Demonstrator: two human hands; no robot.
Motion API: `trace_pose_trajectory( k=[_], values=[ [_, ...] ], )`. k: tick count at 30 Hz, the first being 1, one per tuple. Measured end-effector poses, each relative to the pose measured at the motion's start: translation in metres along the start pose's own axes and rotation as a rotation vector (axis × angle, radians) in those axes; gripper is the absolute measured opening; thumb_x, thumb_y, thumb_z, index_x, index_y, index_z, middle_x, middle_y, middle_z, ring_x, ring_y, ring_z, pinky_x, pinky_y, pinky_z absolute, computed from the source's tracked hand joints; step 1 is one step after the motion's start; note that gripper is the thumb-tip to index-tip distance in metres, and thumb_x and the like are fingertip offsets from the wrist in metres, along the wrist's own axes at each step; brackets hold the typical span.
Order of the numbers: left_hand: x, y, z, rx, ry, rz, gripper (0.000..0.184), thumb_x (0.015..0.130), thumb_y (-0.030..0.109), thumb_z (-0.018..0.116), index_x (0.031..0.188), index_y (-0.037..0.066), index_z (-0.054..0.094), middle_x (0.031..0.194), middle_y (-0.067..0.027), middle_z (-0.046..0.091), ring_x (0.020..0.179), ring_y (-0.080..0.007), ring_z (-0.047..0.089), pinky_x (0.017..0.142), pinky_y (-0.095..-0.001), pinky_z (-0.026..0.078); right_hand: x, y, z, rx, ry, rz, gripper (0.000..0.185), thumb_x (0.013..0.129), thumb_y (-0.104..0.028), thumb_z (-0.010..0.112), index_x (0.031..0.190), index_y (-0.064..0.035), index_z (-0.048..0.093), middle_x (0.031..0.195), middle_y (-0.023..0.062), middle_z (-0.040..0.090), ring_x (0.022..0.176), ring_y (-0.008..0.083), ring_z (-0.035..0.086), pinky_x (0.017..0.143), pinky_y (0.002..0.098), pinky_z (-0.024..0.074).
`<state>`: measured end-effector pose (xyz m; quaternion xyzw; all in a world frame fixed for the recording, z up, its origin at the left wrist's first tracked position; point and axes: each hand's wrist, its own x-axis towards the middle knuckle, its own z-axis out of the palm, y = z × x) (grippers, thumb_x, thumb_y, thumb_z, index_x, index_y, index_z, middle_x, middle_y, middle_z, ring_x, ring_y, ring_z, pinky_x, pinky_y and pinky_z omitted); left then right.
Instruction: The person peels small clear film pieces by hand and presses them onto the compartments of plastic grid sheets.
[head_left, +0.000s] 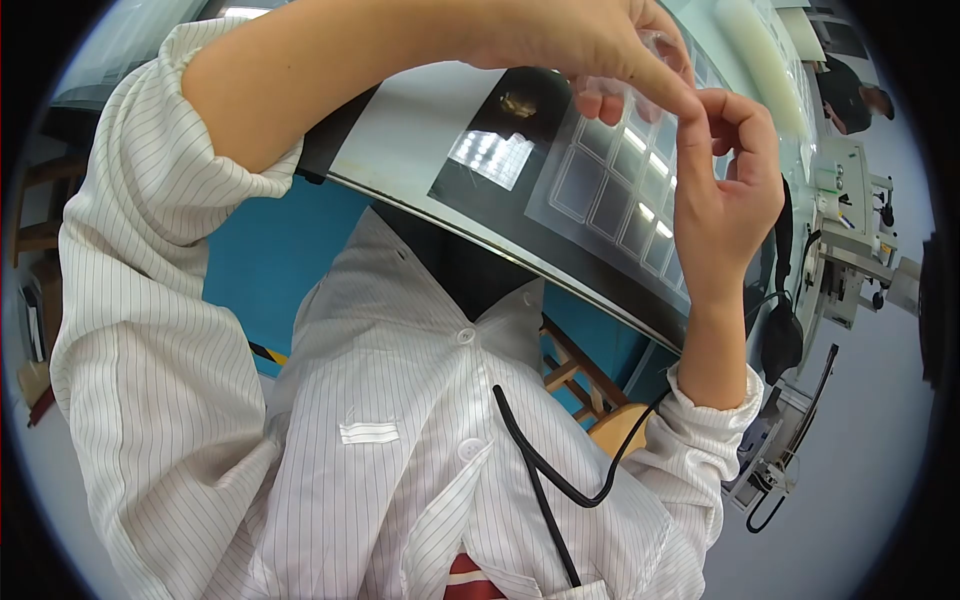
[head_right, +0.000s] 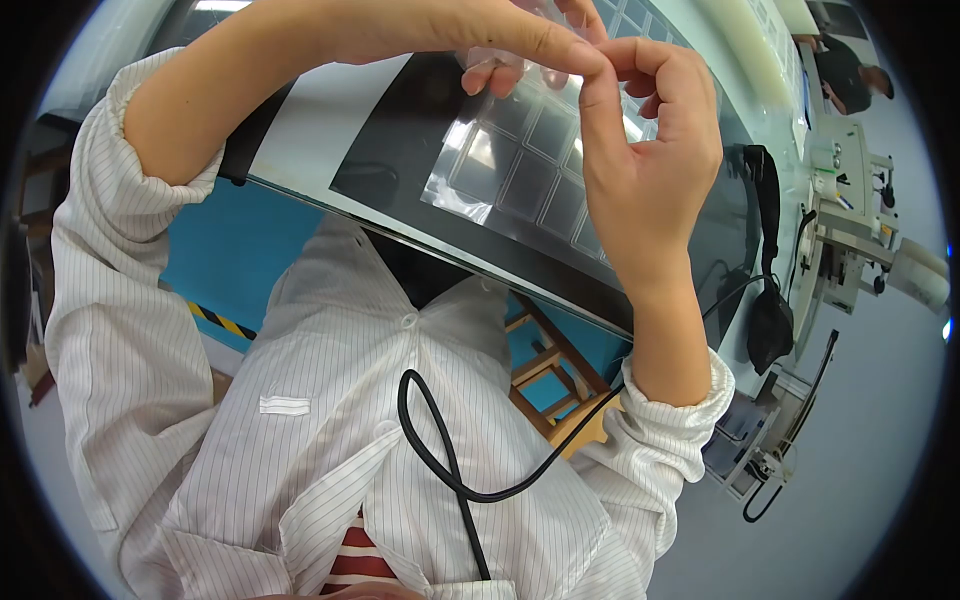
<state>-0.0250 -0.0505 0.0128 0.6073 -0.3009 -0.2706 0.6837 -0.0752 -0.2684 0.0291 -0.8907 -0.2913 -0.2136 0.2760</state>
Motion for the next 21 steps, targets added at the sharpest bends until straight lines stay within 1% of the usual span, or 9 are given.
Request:
trace_pose_trajectory(
  k=[2, 3, 5, 6, 7, 10, 13, 17, 21],
  values=[
    [0.005, -0.009, -0.003, -0.063, 0.053, 0.029, 0.035, 0.096, 0.017, 0.067, 0.120, -0.008, 0.063, 0.085, -0.0085, 0.065, 0.066, -0.0140, 0.063, 0.061, -0.0257, 0.054, -0.003, 0.000, 0.001, 0.005, 0.029, 0.066, 0.010, 0.098, -0.008, 0.070, 0.103, 0.0007, 0.067, 0.089, -0.0015, 0.064, 0.077, 0.0047, 0.052, 0.071, 0.0190, 0.0434],
    [0.005, -0.008, -0.003, -0.063, 0.055, 0.029, 0.035, 0.096, 0.017, 0.067, 0.120, -0.008, 0.063, 0.085, -0.0085, 0.065, 0.066, -0.0140, 0.063, 0.061, -0.0257, 0.054, -0.004, -0.002, 0.000, 0.007, 0.028, 0.065, 0.010, 0.098, -0.008, 0.070, 0.103, 0.0007, 0.067, 0.089, -0.0015, 0.064, 0.077, 0.0047, 0.052, 0.071, 0.0190, 0.0434],
    [0.005, -0.007, -0.002, -0.014, 0.218, 0.041, 0.034, 0.097, 0.015, 0.064, 0.120, -0.009, 0.062, 0.085, -0.0092, 0.065, 0.065, -0.0141, 0.062, 0.061, -0.0258, 0.053, -0.013, -0.011, -0.005, -0.010, -0.065, 0.130, 0.008, 0.090, -0.004, 0.072, 0.097, -0.0023, 0.068, 0.086, 0.0044, 0.065, 0.076, 0.0153, 0.057, 0.069, 0.0268, 0.0435],
    [0.006, -0.008, -0.003, -0.015, 0.220, 0.036, 0.034, 0.097, 0.015, 0.064, 0.120, -0.009, 0.062, 0.085, -0.0092, 0.065, 0.065, -0.0141, 0.062, 0.061, -0.0258, 0.053, -0.018, -0.017, -0.009, -0.039, -0.179, 0.092, 0.011, 0.087, -0.002, 0.074, 0.097, -0.0018, 0.069, 0.089, 0.0070, 0.065, 0.080, 0.0189, 0.060, 0.069, 0.0300, 0.0464],
    [0.008, -0.009, -0.003, -0.007, 0.232, 0.015, 0.032, 0.097, 0.014, 0.062, 0.120, -0.009, 0.063, 0.085, -0.0094, 0.065, 0.065, -0.0143, 0.062, 0.060, -0.0263, 0.053, -0.023, -0.022, -0.009, -0.038, -0.181, 0.093, 0.011, 0.087, -0.002, 0.074, 0.097, -0.0018, 0.069, 0.089, 0.0070, 0.065, 0.080, 0.0189, 0.060, 0.069, 0.0300, 0.0464],
    [0.012, -0.004, -0.001, 0.042, 0.239, -0.046, 0.030, 0.097, 0.011, 0.060, 0.119, -0.009, 0.064, 0.084, -0.0100, 0.065, 0.065, -0.0146, 0.061, 0.059, -0.0275, 0.053, -0.035, -0.024, -0.004, -0.044, -0.250, -0.045, 0.017, 0.080, 0.001, 0.077, 0.096, -0.0013, 0.071, 0.097, 0.0096, 0.065, 0.087, 0.0269, 0.061, 0.072, 0.0373, 0.0503],
    [0.016, 0.001, 0.002, 0.141, 0.192, -0.079, 0.028, 0.096, 0.008, 0.058, 0.116, -0.009, 0.065, 0.081, -0.0109, 0.066, 0.063, -0.0146, 0.061, 0.059, -0.0281, 0.052, -0.031, -0.025, -0.009, -0.159, -0.255, -0.100, 0.016, 0.084, 0.002, 0.076, 0.100, -0.0009, 0.073, 0.098, 0.0097, 0.067, 0.088, 0.0228, 0.064, 0.079, 0.0327, 0.0516],
    [0.029, -0.016, -0.006, 0.133, 0.115, -0.051, 0.027, 0.094, 0.006, 0.056, 0.113, -0.010, 0.067, 0.080, -0.0123, 0.067, 0.061, -0.0142, 0.060, 0.058, -0.0281, 0.051, -0.027, -0.021, -0.009, -0.120, -0.291, -0.064, 0.017, 0.083, 0.002, 0.077, 0.099, -0.0012, 0.073, 0.098, 0.0105, 0.068, 0.089, 0.0245, 0.064, 0.079, 0.0325, 0.0511],
    [0.016, 0.005, 0.003, 0.210, 0.159, -0.089, 0.027, 0.095, 0.006, 0.055, 0.113, -0.010, 0.067, 0.079, -0.0119, 0.067, 0.060, -0.0141, 0.060, 0.058, -0.0282, 0.051, -0.026, -0.022, -0.007, -0.149, -0.243, -0.088, 0.013, 0.083, 0.001, 0.077, 0.095, -0.0010, 0.072, 0.097, 0.0106, 0.068, 0.088, 0.0245, 0.063, 0.078, 0.0331, 0.0504]
  ],
)
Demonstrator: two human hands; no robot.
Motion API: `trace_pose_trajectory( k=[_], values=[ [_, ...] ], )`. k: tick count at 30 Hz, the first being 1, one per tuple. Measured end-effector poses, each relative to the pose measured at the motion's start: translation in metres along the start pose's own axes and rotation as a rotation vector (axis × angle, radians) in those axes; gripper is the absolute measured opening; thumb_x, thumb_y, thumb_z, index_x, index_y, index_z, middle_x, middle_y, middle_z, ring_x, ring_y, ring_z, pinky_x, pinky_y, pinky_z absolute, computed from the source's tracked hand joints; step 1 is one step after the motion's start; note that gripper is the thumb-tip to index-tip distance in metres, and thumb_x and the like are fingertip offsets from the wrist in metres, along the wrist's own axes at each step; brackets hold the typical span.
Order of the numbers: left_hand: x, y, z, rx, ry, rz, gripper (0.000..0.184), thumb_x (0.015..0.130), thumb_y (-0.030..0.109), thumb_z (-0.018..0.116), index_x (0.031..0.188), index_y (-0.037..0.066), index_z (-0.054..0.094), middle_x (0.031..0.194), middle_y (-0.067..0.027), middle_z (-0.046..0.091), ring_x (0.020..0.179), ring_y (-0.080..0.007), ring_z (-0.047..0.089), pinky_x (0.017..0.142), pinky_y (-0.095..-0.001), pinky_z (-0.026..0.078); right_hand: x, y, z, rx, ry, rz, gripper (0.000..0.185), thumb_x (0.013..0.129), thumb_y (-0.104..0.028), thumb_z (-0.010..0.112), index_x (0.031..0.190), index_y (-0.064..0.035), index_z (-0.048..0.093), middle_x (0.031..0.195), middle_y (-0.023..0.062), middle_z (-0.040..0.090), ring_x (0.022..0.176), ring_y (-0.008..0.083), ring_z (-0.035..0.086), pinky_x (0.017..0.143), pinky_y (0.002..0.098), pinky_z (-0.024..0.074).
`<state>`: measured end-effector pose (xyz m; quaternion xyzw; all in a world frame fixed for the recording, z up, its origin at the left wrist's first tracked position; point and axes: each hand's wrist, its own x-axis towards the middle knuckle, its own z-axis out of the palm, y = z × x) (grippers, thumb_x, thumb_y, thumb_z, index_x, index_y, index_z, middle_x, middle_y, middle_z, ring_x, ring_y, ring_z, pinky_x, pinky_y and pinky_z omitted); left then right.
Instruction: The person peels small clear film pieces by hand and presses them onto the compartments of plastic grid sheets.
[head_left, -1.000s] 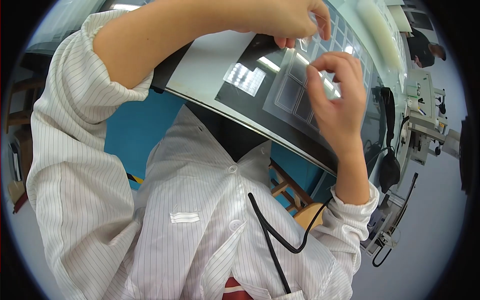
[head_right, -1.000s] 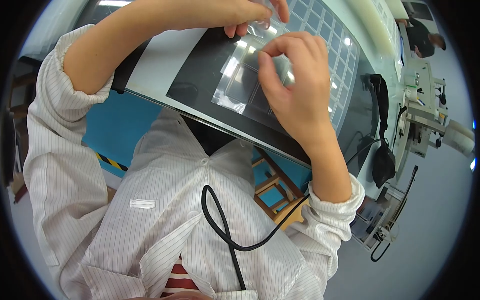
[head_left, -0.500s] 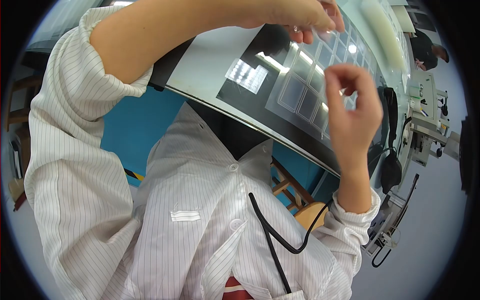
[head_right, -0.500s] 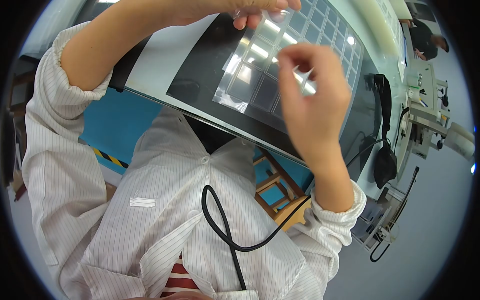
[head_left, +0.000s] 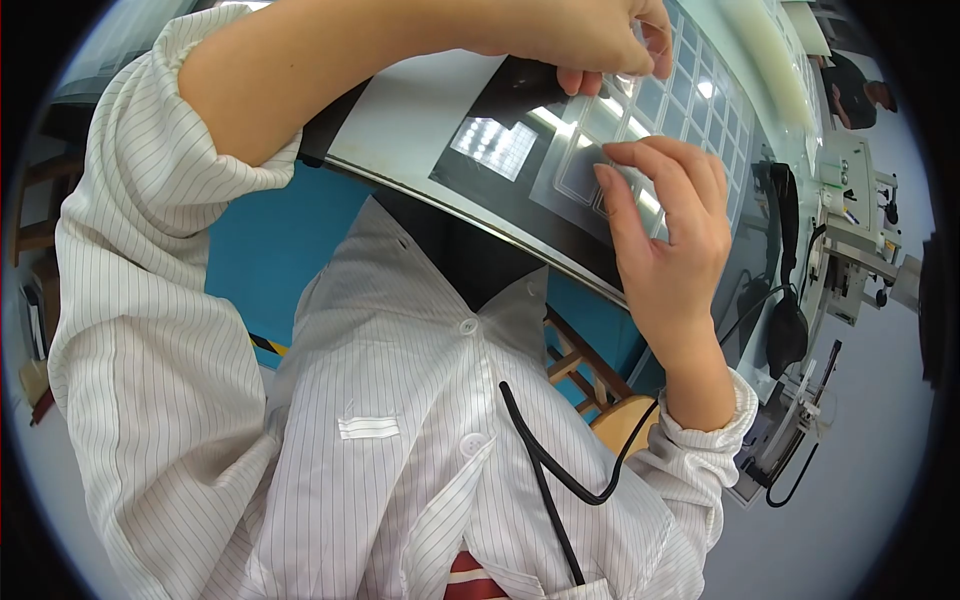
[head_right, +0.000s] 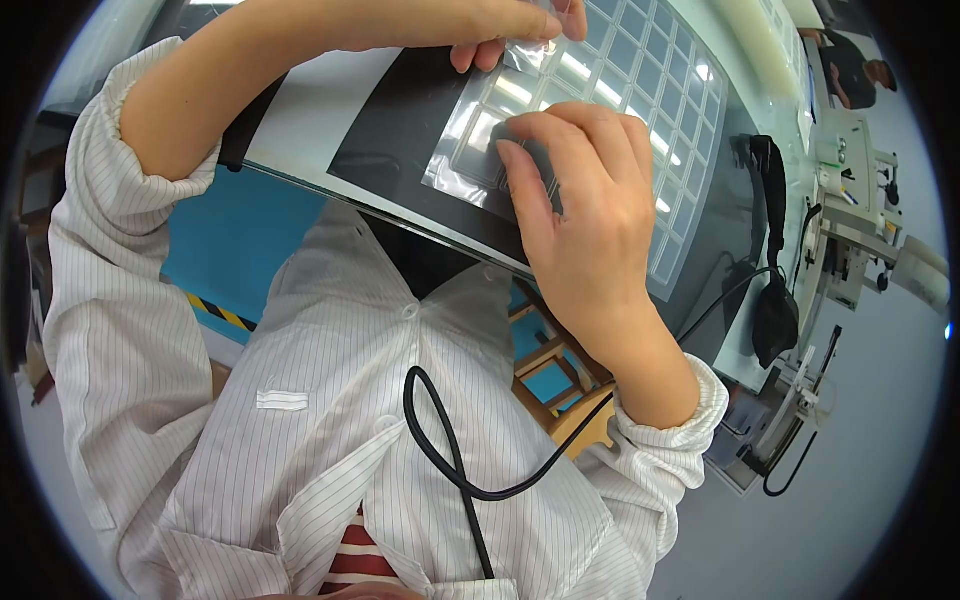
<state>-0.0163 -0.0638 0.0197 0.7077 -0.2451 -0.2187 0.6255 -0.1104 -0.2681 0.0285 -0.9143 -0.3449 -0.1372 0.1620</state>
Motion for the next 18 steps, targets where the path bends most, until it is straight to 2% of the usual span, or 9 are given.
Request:
trace_pose_trajectory(
  k=[9, 11, 14, 18],
  values=[
    [0.008, -0.007, 0.001, -0.051, -0.011, 0.005, 0.025, 0.094, 0.005, 0.056, 0.110, -0.010, 0.067, 0.077, -0.0111, 0.065, 0.060, -0.0151, 0.060, 0.056, -0.0293, 0.051, -0.001, 0.006, 0.002, 0.011, 0.002, 0.016, 0.013, 0.083, 0.001, 0.077, 0.095, -0.0023, 0.073, 0.096, 0.0096, 0.068, 0.087, 0.0248, 0.062, 0.078, 0.0333, 0.0499],
    [0.012, -0.015, 0.003, -0.172, -0.015, -0.004, 0.024, 0.093, 0.005, 0.056, 0.110, -0.010, 0.067, 0.077, -0.0116, 0.066, 0.060, -0.0153, 0.060, 0.056, -0.0294, 0.051, -0.001, 0.006, 0.002, 0.010, 0.008, 0.026, 0.013, 0.083, 0.001, 0.077, 0.095, -0.0025, 0.073, 0.096, 0.0094, 0.067, 0.087, 0.0248, 0.062, 0.078, 0.0332, 0.0498],
    [0.010, -0.004, 0.001, -0.046, -0.012, 0.019, 0.025, 0.093, 0.005, 0.057, 0.110, -0.010, 0.067, 0.077, -0.0122, 0.066, 0.060, -0.0157, 0.060, 0.056, -0.0291, 0.051, -0.001, 0.004, 0.002, -0.038, 0.048, -0.007, 0.014, 0.082, 0.002, 0.077, 0.096, -0.0025, 0.074, 0.096, 0.0091, 0.067, 0.088, 0.0241, 0.062, 0.078, 0.0329, 0.0498],
    [0.009, -0.001, 0.000, -0.025, -0.021, -0.004, 0.025, 0.093, 0.005, 0.058, 0.111, -0.010, 0.067, 0.078, -0.0125, 0.067, 0.060, -0.0160, 0.060, 0.057, -0.0288, 0.051, -0.002, 0.006, 0.002, -0.024, 0.032, -0.030, 0.014, 0.083, 0.001, 0.077, 0.097, -0.0023, 0.074, 0.096, 0.0090, 0.067, 0.089, 0.0236, 0.061, 0.078, 0.0326, 0.0496]
  ],
)
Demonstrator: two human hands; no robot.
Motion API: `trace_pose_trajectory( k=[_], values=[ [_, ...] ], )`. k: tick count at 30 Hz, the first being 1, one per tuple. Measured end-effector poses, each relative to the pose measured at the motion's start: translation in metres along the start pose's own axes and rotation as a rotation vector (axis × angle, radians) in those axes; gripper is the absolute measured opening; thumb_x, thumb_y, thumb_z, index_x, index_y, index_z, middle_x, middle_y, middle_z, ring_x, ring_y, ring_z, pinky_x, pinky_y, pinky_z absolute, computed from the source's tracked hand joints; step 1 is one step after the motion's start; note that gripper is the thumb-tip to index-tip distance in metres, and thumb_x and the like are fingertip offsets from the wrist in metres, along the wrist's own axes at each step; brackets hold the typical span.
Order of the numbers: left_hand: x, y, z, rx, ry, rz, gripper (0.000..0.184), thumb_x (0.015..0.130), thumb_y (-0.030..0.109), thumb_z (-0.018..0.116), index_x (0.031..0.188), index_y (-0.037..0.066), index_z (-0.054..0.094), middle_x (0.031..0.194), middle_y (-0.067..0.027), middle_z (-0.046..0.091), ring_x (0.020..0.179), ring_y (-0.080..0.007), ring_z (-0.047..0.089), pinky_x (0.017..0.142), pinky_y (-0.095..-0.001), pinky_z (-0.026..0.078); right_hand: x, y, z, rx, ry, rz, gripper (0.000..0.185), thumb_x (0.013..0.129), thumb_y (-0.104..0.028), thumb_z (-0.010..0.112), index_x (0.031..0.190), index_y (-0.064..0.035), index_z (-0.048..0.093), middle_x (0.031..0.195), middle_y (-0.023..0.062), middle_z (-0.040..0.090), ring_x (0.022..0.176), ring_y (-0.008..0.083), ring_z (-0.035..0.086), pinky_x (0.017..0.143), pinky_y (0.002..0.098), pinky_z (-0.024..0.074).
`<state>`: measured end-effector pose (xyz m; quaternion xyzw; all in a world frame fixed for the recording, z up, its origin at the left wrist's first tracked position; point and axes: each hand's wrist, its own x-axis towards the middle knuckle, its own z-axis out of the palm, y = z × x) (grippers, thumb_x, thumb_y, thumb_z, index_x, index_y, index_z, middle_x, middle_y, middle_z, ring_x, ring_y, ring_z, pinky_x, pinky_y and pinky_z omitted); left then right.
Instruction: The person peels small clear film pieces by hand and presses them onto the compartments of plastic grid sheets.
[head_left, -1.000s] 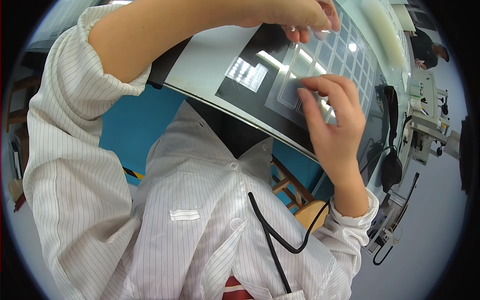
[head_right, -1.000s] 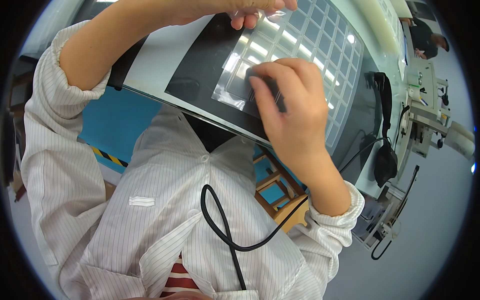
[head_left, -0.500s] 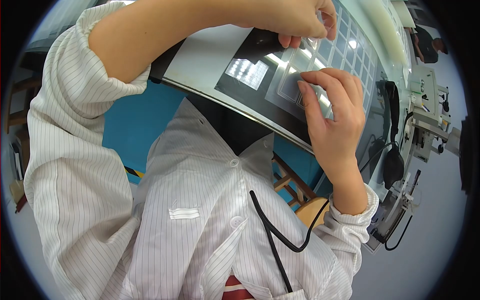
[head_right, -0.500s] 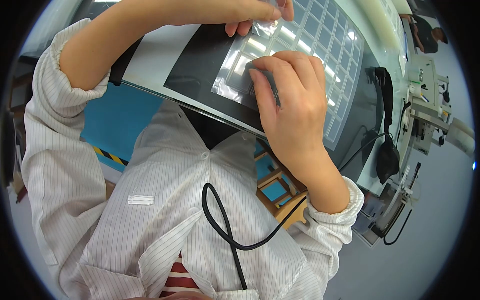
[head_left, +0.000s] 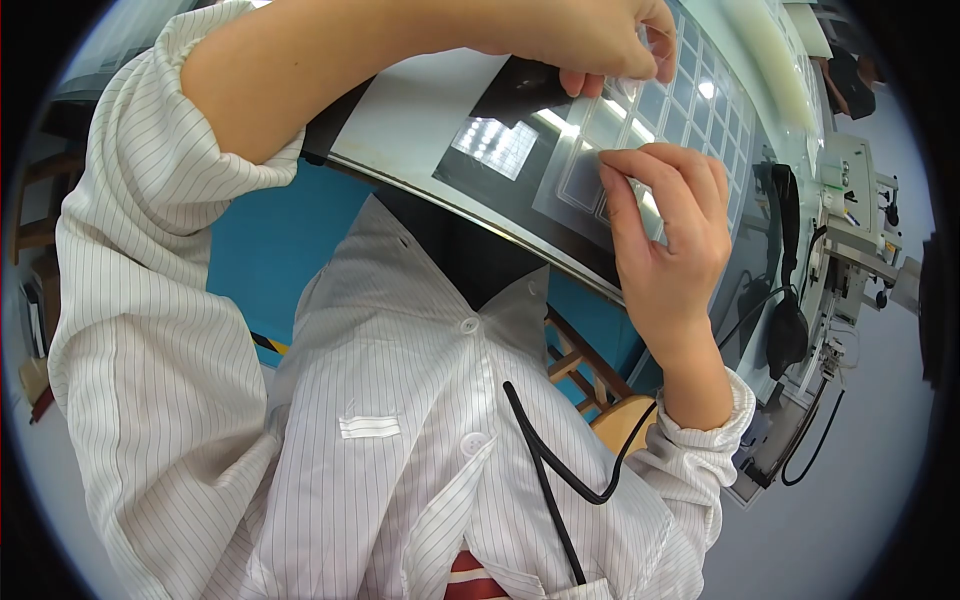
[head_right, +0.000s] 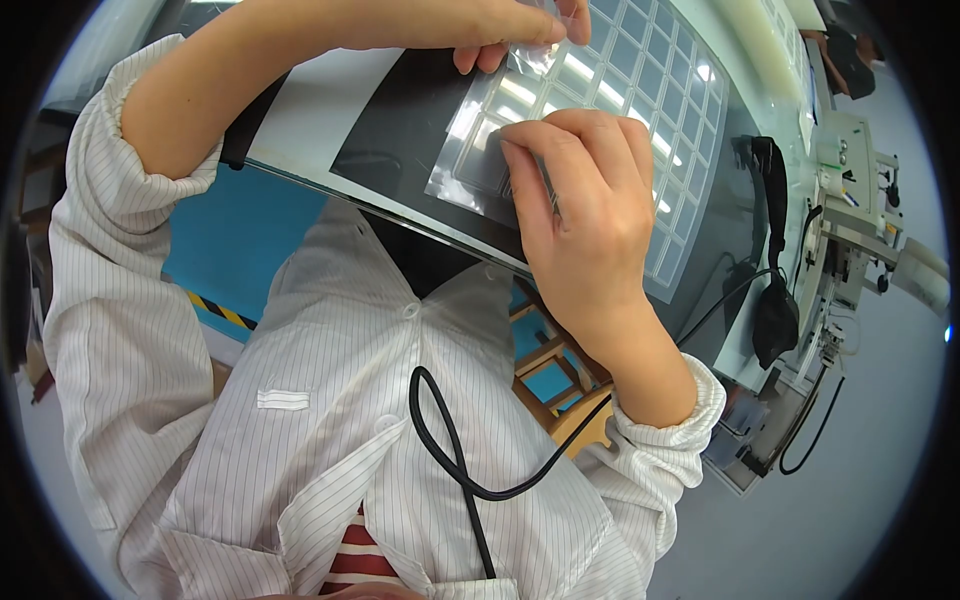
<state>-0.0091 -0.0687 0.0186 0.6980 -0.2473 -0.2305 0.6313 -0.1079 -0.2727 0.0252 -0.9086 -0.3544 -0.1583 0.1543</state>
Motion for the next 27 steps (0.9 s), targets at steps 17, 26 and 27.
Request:
trace_pose_trajectory(
  k=[17, 26, 27],
  values=[
    [-0.025, -0.028, 0.015, -0.190, 0.010, 0.150, 0.034, 0.101, 0.033, 0.065, 0.118, 0.006, 0.071, 0.085, -0.0013, 0.067, 0.063, -0.0086, 0.060, 0.057, -0.0217, 0.050, 0.021, 0.000, -0.009, 0.413, 0.004, 0.311, 0.008, 0.103, -0.007, 0.061, 0.106, 0.0005, 0.062, 0.095, -0.0014, 0.061, 0.081, 0.0035, 0.051, 0.072, 0.0185, 0.0409],
    [-0.034, -0.018, 0.007, -0.432, -0.059, 0.073, 0.040, 0.090, 0.019, 0.080, 0.120, -0.001, 0.065, 0.092, -0.0102, 0.070, 0.073, -0.0142, 0.065, 0.063, -0.0273, 0.054, 0.031, 0.009, -0.008, 0.388, 0.172, 0.187, 0.012, 0.087, 0.000, 0.071, 0.096, 0.0001, 0.063, 0.088, 0.0088, 0.061, 0.076, 0.0217, 0.056, 0.069, 0.0346, 0.0461],
    [-0.035, -0.016, 0.004, -0.404, 0.006, 0.075, 0.039, 0.091, 0.019, 0.079, 0.122, 0.001, 0.064, 0.093, -0.0090, 0.070, 0.072, -0.0134, 0.064, 0.064, -0.0271, 0.054, 0.032, 0.017, -0.014, 0.391, 0.164, 0.274, 0.016, 0.086, 0.000, 0.071, 0.099, 0.0007, 0.062, 0.092, 0.0102, 0.062, 0.082, 0.0239, 0.058, 0.074, 0.0366, 0.0478]
  ],
)
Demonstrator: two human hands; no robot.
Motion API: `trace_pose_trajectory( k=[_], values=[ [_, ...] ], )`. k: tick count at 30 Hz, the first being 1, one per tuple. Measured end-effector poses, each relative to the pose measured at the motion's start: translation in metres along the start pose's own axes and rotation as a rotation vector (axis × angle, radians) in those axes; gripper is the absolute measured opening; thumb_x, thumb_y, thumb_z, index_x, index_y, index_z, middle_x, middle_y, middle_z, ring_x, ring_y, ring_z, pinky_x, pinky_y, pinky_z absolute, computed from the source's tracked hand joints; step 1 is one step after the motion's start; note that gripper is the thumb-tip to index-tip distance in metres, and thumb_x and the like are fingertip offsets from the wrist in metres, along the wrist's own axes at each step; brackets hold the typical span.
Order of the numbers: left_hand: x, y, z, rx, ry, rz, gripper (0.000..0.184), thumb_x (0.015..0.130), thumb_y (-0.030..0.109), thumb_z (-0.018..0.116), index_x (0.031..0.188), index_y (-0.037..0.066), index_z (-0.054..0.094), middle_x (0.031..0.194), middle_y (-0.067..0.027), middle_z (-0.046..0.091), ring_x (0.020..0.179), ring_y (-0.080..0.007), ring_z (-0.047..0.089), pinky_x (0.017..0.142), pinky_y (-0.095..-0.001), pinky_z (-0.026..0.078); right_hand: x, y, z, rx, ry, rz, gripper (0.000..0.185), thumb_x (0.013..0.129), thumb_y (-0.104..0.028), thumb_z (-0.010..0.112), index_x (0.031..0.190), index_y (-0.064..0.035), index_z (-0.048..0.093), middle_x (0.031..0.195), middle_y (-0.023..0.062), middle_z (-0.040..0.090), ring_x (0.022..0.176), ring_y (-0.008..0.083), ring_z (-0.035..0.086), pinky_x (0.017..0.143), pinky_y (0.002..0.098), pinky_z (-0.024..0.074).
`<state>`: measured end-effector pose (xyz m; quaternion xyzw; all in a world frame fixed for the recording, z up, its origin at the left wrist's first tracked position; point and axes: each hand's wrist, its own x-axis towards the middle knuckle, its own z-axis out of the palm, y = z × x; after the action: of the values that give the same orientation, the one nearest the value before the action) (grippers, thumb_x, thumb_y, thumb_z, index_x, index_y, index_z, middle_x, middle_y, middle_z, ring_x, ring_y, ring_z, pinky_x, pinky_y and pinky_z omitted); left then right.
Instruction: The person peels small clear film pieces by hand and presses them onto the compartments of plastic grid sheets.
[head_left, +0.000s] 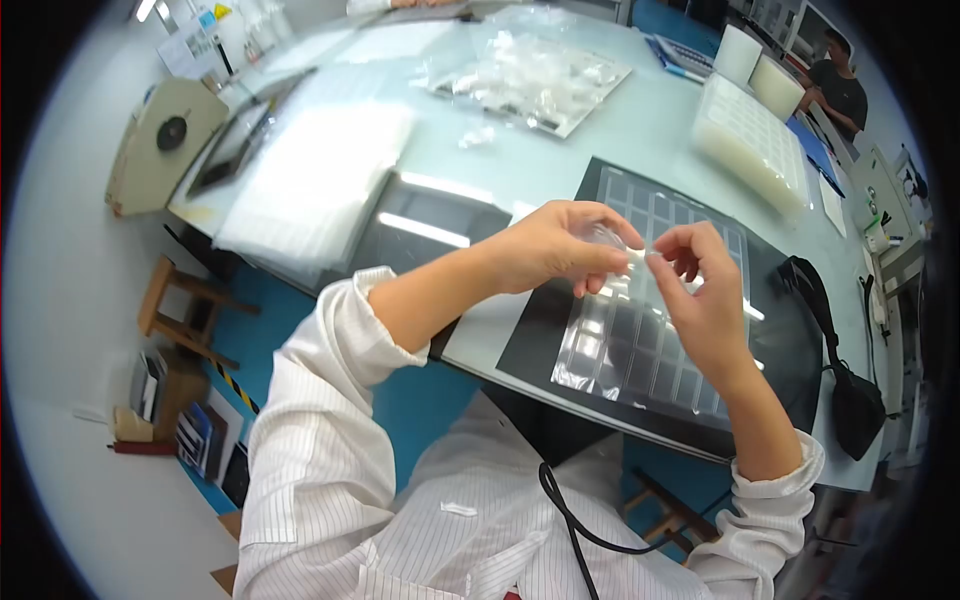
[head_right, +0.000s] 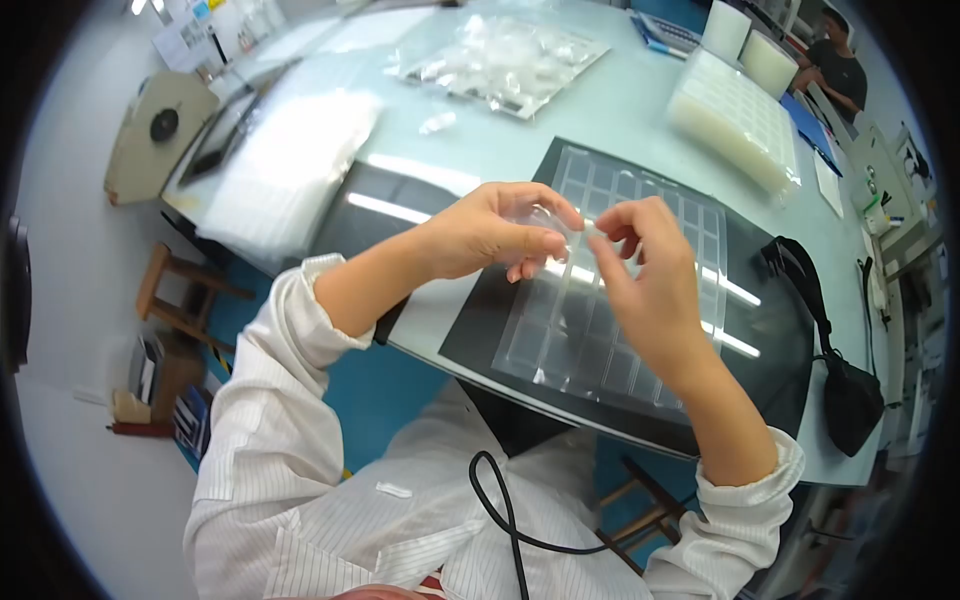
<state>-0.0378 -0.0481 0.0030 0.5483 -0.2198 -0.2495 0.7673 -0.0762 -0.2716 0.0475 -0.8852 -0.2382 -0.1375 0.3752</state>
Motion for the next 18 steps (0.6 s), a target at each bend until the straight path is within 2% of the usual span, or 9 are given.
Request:
trace_pose_trajectory(
  k=[3, 7, 9, 10, 12, 13, 15, 16, 18],
  values=[
    [0.019, 0.010, -0.017, 0.130, 0.222, 0.154, 0.041, 0.094, 0.018, 0.076, 0.129, 0.002, 0.060, 0.096, -0.0095, 0.071, 0.072, -0.0132, 0.065, 0.065, -0.0280, 0.055, 0.009, 0.056, -0.030, -0.198, 0.168, -0.062, 0.024, 0.089, -0.009, 0.071, 0.110, -0.0005, 0.062, 0.103, 0.0075, 0.062, 0.089, 0.0181, 0.056, 0.080, 0.0285, 0.0456],
    [0.078, 0.040, -0.062, 0.315, 0.603, 0.375, 0.035, 0.095, 0.014, 0.068, 0.124, -0.001, 0.056, 0.098, -0.0118, 0.070, 0.077, -0.0186, 0.069, 0.072, -0.0315, 0.059, -0.004, 0.136, -0.066, -0.390, 0.342, 0.033, 0.040, 0.090, -0.014, 0.071, 0.126, -0.0006, 0.059, 0.121, 0.0115, 0.061, 0.107, 0.0224, 0.057, 0.095, 0.0320, 0.0454],
    [0.117, 0.062, -0.092, 0.525, 0.755, 0.572, 0.032, 0.095, 0.013, 0.067, 0.122, -0.002, 0.057, 0.101, -0.0140, 0.068, 0.077, -0.0179, 0.069, 0.070, -0.0302, 0.059, -0.015, 0.159, -0.072, -0.358, 0.346, 0.209, 0.052, 0.091, -0.014, 0.071, 0.138, -0.0005, 0.055, 0.138, 0.0134, 0.056, 0.124, 0.0255, 0.054, 0.108, 0.0340, 0.0395],
    [0.140, 0.071, -0.115, 0.647, 0.844, 0.626, 0.028, 0.095, 0.016, 0.066, 0.117, -0.001, 0.060, 0.105, -0.0165, 0.067, 0.083, -0.0234, 0.069, 0.077, -0.0352, 0.058, -0.016, 0.158, -0.077, -0.349, 0.360, 0.223, 0.052, 0.091, -0.014, 0.071, 0.138, -0.0005, 0.055, 0.138, 0.0134, 0.056, 0.124, 0.0255, 0.054, 0.108, 0.0340, 0.0395],
    [0.169, 0.092, -0.145, 1.193, 1.059, 0.758, 0.026, 0.093, 0.014, 0.064, 0.115, 0.000, 0.060, 0.113, -0.0230, 0.065, 0.098, -0.0342, 0.067, 0.087, -0.0424, 0.054, -0.015, 0.138, -0.089, 0.137, 0.280, 0.418, 0.055, 0.092, -0.013, 0.070, 0.143, -0.0010, 0.052, 0.148, 0.0126, 0.051, 0.138, 0.0274, 0.045, 0.115, 0.0370, 0.0341],
    [0.182, 0.099, -0.161, 1.203, 1.031, 0.775, 0.026, 0.093, 0.014, 0.064, 0.115, 0.000, 0.060, 0.113, -0.0230, 0.065, 0.098, -0.0342, 0.067, 0.087, -0.0424, 0.054, -0.016, 0.135, -0.094, 0.144, 0.308, 0.423, 0.055, 0.092, -0.013, 0.070, 0.143, -0.0010, 0.052, 0.148, 0.0126, 0.051, 0.138, 0.0274, 0.045, 0.115, 0.0370, 0.0341],
    [0.208, 0.106, -0.197, 1.347, 1.082, 0.658, 0.032, 0.092, 0.022, 0.066, 0.117, 0.002, 0.062, 0.124, -0.0242, 0.063, 0.119, -0.0409, 0.057, 0.102, -0.0474, 0.045, -0.021, 0.128, -0.097, 0.508, 0.262, 0.527, 0.054, 0.094, -0.011, 0.068, 0.145, -0.0013, 0.051, 0.152, 0.0123, 0.046, 0.145, 0.0299, 0.037, 0.118, 0.0394, 0.0300],
    [0.221, 0.101, -0.214, 1.357, 1.073, 0.677, 0.032, 0.092, 0.022, 0.066, 0.117, 0.002, 0.062, 0.124, -0.0242, 0.063, 0.119, -0.0409, 0.057, 0.102, -0.0474, 0.045, -0.023, 0.126, -0.097, 0.519, 0.258, 0.533, 0.053, 0.094, -0.009, 0.067, 0.145, -0.0015, 0.050, 0.151, 0.0128, 0.047, 0.147, 0.0337, 0.033, 0.119, 0.0419, 0.0288],
    [0.236, 0.094, -0.240, 1.573, 1.078, 0.300, 0.048, 0.096, 0.041, 0.061, 0.127, 0.004, 0.062, 0.137, -0.0211, 0.059, 0.132, -0.0421, 0.049, 0.111, -0.0552, 0.036, -0.027, 0.124, -0.097, 0.590, 0.205, 0.530, 0.055, 0.094, -0.008, 0.067, 0.145, -0.0010, 0.049, 0.150, 0.0121, 0.048, 0.145, 0.0311, 0.036, 0.118, 0.0402, 0.0317]
  ],
)
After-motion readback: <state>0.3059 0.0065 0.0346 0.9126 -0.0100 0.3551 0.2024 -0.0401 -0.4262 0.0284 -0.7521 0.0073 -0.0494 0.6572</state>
